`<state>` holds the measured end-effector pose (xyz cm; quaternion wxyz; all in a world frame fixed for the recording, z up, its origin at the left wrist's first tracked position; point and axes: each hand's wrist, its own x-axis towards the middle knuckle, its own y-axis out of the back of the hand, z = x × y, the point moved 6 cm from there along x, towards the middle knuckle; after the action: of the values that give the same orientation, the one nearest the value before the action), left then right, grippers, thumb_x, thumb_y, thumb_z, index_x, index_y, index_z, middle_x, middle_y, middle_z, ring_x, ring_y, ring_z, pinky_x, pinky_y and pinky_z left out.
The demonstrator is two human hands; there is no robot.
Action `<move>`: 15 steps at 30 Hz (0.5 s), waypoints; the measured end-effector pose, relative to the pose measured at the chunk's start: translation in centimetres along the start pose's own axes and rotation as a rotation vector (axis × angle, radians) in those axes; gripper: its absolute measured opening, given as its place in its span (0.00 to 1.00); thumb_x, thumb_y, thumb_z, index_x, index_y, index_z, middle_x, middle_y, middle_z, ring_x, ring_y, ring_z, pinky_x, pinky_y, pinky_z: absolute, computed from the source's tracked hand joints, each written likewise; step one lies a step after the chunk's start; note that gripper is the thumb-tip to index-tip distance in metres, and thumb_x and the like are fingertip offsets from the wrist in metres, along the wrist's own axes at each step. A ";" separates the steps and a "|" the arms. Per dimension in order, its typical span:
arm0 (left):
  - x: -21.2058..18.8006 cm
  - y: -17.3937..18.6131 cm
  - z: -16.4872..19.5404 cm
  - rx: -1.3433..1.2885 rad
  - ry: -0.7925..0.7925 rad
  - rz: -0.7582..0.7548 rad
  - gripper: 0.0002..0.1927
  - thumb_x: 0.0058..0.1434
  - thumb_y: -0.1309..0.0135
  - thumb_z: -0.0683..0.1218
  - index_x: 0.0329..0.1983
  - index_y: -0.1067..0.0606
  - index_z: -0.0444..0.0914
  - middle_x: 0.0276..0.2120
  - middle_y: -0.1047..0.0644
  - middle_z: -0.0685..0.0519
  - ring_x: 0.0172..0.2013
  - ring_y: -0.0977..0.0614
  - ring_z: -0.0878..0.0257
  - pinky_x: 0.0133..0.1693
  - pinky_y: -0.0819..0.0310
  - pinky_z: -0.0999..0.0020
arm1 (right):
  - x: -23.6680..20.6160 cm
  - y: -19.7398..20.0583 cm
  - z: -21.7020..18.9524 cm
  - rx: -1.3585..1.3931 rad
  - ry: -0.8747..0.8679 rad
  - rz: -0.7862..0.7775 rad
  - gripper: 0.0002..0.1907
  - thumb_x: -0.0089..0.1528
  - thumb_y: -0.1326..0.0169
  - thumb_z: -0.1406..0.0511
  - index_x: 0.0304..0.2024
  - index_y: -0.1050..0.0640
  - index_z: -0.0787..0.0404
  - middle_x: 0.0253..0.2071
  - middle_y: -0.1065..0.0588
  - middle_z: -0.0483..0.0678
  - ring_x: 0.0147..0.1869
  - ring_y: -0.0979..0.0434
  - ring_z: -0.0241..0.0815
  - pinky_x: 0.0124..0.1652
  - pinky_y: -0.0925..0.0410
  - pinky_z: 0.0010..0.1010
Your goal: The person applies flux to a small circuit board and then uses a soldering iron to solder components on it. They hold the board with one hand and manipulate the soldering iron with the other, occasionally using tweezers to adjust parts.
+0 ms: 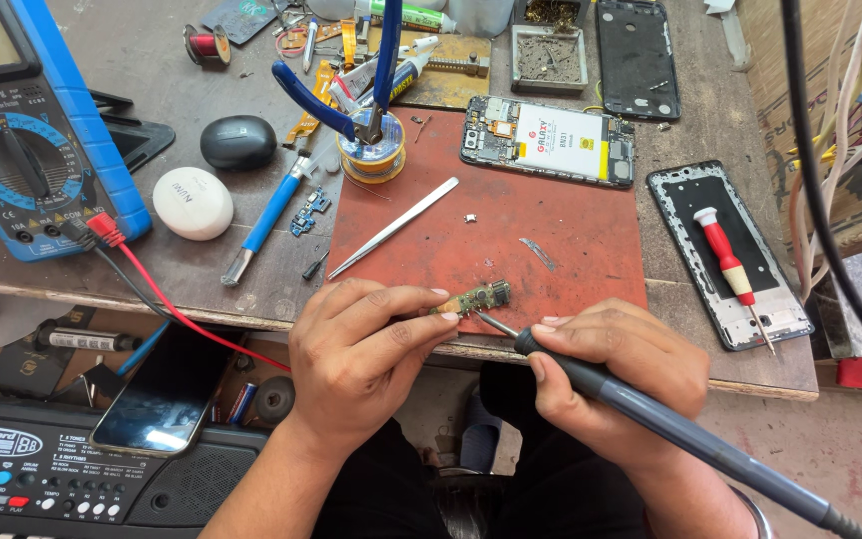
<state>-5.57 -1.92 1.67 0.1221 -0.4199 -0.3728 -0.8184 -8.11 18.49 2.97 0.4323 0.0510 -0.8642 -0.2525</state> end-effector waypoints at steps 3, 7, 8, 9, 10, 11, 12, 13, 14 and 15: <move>0.0 0.0 0.1 -0.008 0.004 -0.005 0.06 0.57 0.33 0.46 0.38 0.17 0.45 0.40 0.17 0.60 0.37 0.19 0.62 0.40 0.28 0.64 | 0.0 0.2 0.0 0.008 -0.003 0.009 0.09 0.52 0.36 0.73 0.36 0.20 0.67 0.32 0.20 0.51 0.37 0.16 0.43 0.39 0.25 0.29; 0.1 0.1 0.1 -0.002 -0.003 -0.001 0.06 0.57 0.34 0.45 0.38 0.17 0.45 0.40 0.17 0.60 0.38 0.19 0.62 0.40 0.28 0.64 | 0.1 0.0 -0.1 -0.009 -0.002 0.006 0.09 0.51 0.36 0.73 0.35 0.19 0.67 0.31 0.20 0.51 0.36 0.16 0.44 0.38 0.25 0.28; 0.1 0.1 0.1 -0.004 -0.003 -0.001 0.06 0.58 0.34 0.45 0.38 0.17 0.45 0.40 0.17 0.60 0.38 0.19 0.62 0.40 0.28 0.64 | 0.1 0.0 -0.1 -0.014 -0.002 0.004 0.09 0.51 0.36 0.73 0.35 0.19 0.67 0.31 0.20 0.51 0.36 0.16 0.44 0.38 0.25 0.28; 0.1 0.0 0.1 -0.006 -0.003 -0.002 0.06 0.58 0.34 0.45 0.38 0.17 0.45 0.40 0.17 0.60 0.37 0.19 0.62 0.40 0.28 0.64 | 0.1 0.0 -0.2 -0.013 -0.003 0.003 0.10 0.51 0.35 0.73 0.35 0.19 0.67 0.31 0.20 0.51 0.36 0.16 0.44 0.38 0.25 0.28; 0.1 0.0 0.1 -0.006 -0.003 -0.002 0.06 0.58 0.34 0.45 0.38 0.17 0.45 0.40 0.17 0.60 0.38 0.19 0.62 0.40 0.28 0.64 | 0.1 0.0 -0.2 -0.012 -0.003 0.002 0.10 0.52 0.35 0.73 0.35 0.19 0.67 0.31 0.20 0.51 0.36 0.16 0.43 0.38 0.25 0.28; 0.1 0.1 0.1 -0.005 -0.003 -0.001 0.06 0.58 0.34 0.45 0.38 0.17 0.45 0.40 0.17 0.60 0.38 0.19 0.62 0.40 0.28 0.64 | 0.1 -0.1 -0.2 -0.010 -0.004 0.001 0.10 0.52 0.35 0.73 0.36 0.19 0.67 0.31 0.20 0.51 0.36 0.16 0.43 0.38 0.25 0.28; 0.1 0.1 0.1 -0.004 -0.004 0.000 0.06 0.58 0.34 0.45 0.38 0.17 0.45 0.40 0.17 0.60 0.38 0.19 0.62 0.40 0.28 0.64 | 0.2 -0.1 -0.2 -0.009 -0.003 0.000 0.10 0.52 0.35 0.73 0.36 0.19 0.67 0.31 0.20 0.51 0.36 0.16 0.43 0.38 0.25 0.28; 0.1 0.1 0.1 -0.003 -0.003 0.000 0.06 0.58 0.34 0.45 0.38 0.17 0.45 0.40 0.17 0.60 0.38 0.19 0.62 0.40 0.28 0.64 | 0.2 -0.1 -0.3 -0.007 -0.003 -0.001 0.10 0.52 0.35 0.73 0.35 0.19 0.67 0.31 0.20 0.51 0.36 0.16 0.44 0.38 0.25 0.28; 0.1 0.0 0.1 -0.003 -0.002 -0.001 0.06 0.58 0.34 0.45 0.38 0.17 0.45 0.40 0.17 0.60 0.37 0.19 0.62 0.40 0.28 0.64 | 0.2 0.0 -0.3 -0.006 -0.003 -0.003 0.10 0.51 0.35 0.73 0.35 0.19 0.67 0.31 0.20 0.51 0.36 0.16 0.44 0.38 0.25 0.28; 0.1 0.0 0.1 -0.003 -0.001 -0.003 0.06 0.58 0.34 0.45 0.38 0.17 0.45 0.40 0.17 0.60 0.37 0.19 0.62 0.40 0.28 0.64 | 0.3 0.0 -0.3 -0.010 -0.004 -0.004 0.10 0.52 0.35 0.73 0.35 0.19 0.67 0.31 0.20 0.51 0.36 0.16 0.44 0.38 0.25 0.28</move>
<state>-5.54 -1.88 1.79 0.1204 -0.4199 -0.3723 -0.8189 -8.06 18.25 3.29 0.4303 0.0502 -0.8637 -0.2576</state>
